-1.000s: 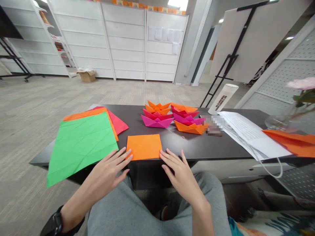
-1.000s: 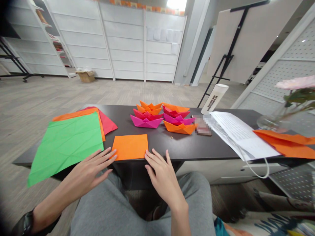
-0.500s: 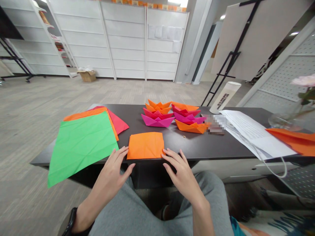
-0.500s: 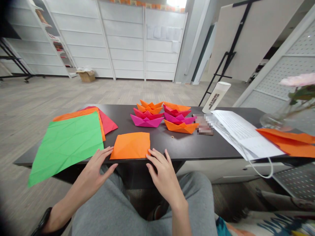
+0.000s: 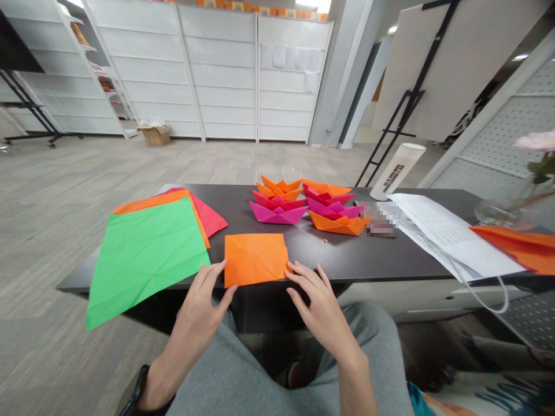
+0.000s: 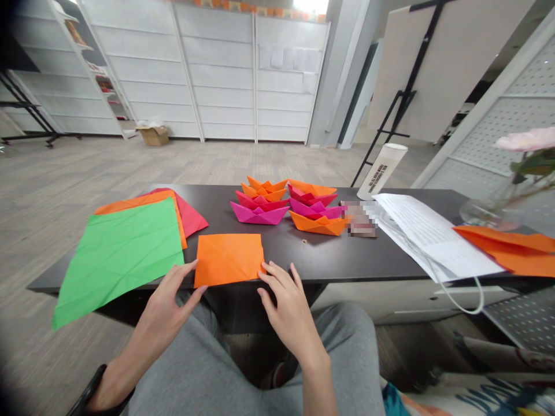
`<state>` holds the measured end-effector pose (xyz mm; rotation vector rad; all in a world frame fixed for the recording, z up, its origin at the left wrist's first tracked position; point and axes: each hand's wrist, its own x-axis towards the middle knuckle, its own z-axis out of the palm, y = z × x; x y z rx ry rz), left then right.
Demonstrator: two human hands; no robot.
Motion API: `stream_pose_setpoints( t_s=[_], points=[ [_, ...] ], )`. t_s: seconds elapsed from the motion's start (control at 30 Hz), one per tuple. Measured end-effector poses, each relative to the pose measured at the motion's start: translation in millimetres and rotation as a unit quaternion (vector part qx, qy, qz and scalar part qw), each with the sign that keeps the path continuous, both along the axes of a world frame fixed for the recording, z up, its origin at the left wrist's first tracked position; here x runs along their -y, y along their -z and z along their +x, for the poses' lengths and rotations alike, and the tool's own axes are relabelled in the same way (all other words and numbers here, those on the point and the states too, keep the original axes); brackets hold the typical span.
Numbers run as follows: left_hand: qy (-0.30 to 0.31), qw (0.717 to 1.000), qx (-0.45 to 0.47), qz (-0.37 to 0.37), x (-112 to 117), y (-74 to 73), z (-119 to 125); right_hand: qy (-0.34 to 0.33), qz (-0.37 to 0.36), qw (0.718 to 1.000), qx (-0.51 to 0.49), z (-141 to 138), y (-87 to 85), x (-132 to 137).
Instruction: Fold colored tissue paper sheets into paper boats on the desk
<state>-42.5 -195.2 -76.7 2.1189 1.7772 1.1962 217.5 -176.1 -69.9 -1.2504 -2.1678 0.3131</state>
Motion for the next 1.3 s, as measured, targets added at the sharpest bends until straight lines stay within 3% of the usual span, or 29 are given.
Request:
stream_pose_setpoints(
  t_s=[0.2,0.37,0.73,1.07,1.2,1.3],
  points=[
    [-0.025,0.995,0.088,-0.033,0,-4.6,0,0.003,0.000,1.000,0.001,-1,-1.3,1],
    [-0.010,0.984,0.163,-0.070,-1,1.4,-5,0.003,0.004,1.000,0.006,-1,-0.1,0],
    [0.028,0.976,0.205,-0.073,-2,-0.4,-7,0.005,0.024,1.000,-0.010,-3,3.1,-1],
    [-0.010,0.995,0.086,0.039,1,-3.7,3,0.006,0.040,0.999,0.001,-4,6.5,-2],
    [0.008,0.989,0.052,0.141,6,1.0,8,0.007,0.033,0.999,0.006,-5,8.3,-2],
    [0.077,0.980,0.007,0.182,10,4.3,9,0.028,0.022,0.999,-0.035,-3,9.3,0]
  ],
)
